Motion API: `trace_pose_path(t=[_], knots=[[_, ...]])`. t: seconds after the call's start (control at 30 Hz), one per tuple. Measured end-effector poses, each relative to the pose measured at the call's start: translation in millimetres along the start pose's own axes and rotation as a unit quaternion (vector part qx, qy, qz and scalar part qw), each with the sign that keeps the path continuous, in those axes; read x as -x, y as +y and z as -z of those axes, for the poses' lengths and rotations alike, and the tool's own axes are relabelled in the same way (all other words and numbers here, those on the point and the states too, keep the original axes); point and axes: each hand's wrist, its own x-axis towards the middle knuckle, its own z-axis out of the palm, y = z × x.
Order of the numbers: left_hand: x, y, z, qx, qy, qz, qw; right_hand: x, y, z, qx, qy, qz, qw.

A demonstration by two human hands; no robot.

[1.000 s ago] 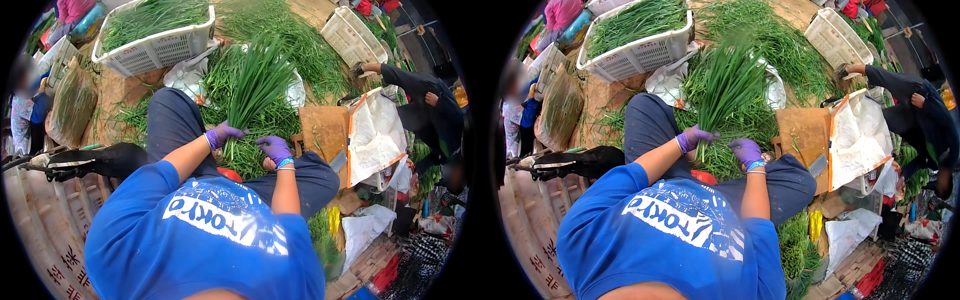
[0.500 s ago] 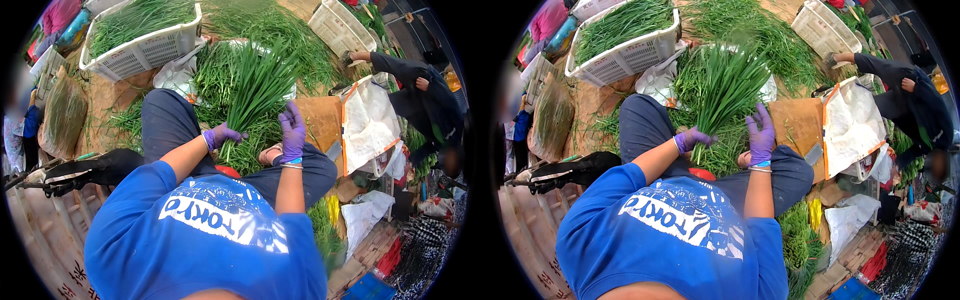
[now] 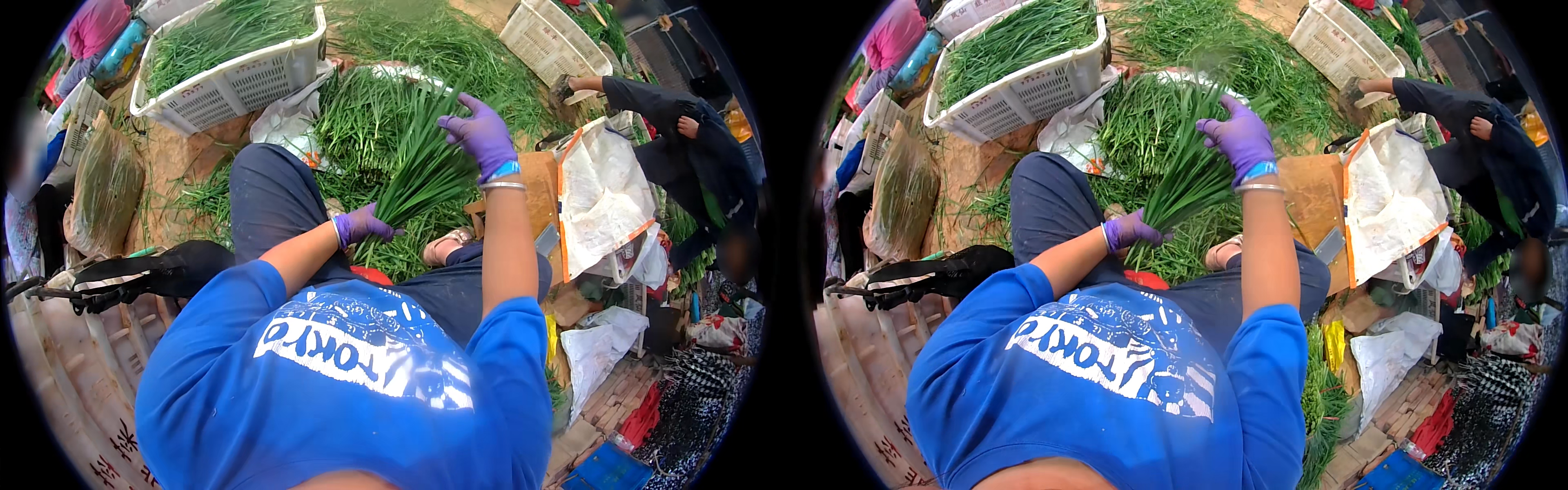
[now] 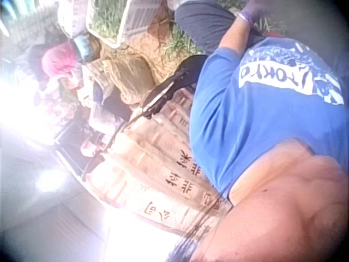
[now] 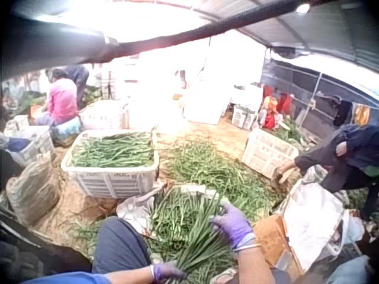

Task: The person sorts, trims, and bundles green vegetables. They use a knife to cut the roots off bunches of chives and then place them into bundles.

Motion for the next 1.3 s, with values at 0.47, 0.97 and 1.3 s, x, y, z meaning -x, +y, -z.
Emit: trace_pose_path(t=[0.47,0.97,1.3], knots=[[2.9,4.4,-9.9,0.009,0.01,0.022,1.0,-31.6,68.5,-17.6,0.113,0.211,0.022,0.971],[2.1,3.8,8.4,0.078,0.177,-0.12,0.974,89.0,151.1,-176.4,-0.427,-0.082,-0.174,0.883],[-16.5,83.3,-14.2,-0.243,0.059,-0.024,0.968,92.6,106.3,-124.0,-0.548,-0.07,-0.087,0.829]])
